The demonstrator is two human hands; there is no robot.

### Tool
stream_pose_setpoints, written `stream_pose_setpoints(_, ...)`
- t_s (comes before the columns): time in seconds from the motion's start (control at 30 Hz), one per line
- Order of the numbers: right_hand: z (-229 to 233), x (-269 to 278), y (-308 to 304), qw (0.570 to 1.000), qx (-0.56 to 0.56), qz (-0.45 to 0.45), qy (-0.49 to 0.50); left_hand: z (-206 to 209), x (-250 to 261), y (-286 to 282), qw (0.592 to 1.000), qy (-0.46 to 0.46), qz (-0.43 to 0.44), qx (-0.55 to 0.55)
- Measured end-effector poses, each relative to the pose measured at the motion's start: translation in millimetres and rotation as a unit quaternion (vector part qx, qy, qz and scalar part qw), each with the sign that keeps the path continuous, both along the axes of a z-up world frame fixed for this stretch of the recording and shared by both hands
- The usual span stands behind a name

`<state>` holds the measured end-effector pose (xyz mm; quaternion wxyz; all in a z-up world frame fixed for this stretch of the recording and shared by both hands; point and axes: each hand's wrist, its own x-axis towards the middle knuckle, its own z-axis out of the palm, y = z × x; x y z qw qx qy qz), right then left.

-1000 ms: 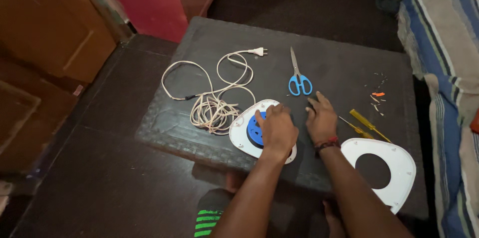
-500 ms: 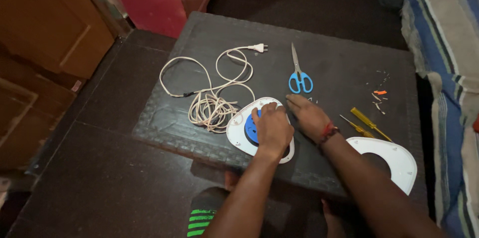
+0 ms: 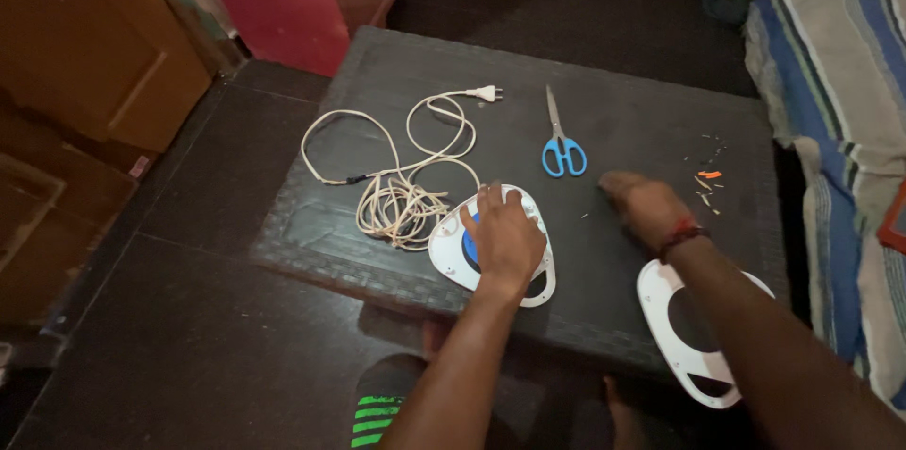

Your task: The person disassembles a white triangular power strip using a screwdriver, removes the internal blue socket module, and then strips the ends of the power cord with scissors. The person works on a dark table with tools and parts laid out.

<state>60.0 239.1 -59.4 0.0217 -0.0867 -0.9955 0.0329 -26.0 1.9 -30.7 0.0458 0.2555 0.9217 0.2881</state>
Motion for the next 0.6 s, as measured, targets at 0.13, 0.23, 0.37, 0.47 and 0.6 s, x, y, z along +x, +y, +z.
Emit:
stream_pose_setpoints(0.13, 10, 10, -29, 0.988, -0.094, -0.120, 0.031, 0, 0, -6, 1.000, -0.022, 0.005, -0.001)
stream_pose_setpoints(0.23, 6, 16, -59, 0.994, -0.104, -0.010, 0.033, 1, -2, -4, 0.999, -0.038, 0.004, -0.002)
stream_pose_setpoints(0.37, -18, 27, -88, 0.989, -0.077, 0.125, 0.036, -8, 2, -9, 1.000, -0.029, 0.003, 0.000)
stream_pose_setpoints(0.47, -25, 24, -79, 0.994, -0.071, 0.077, -0.014, -8, -3, -9, 0.999, -0.043, 0.005, -0.006)
stream_pose_setpoints(0.6, -30, 14, -54, 0.995, -0.070, 0.052, -0.046, -5, -4, -16, 0.997, -0.069, 0.012, -0.014)
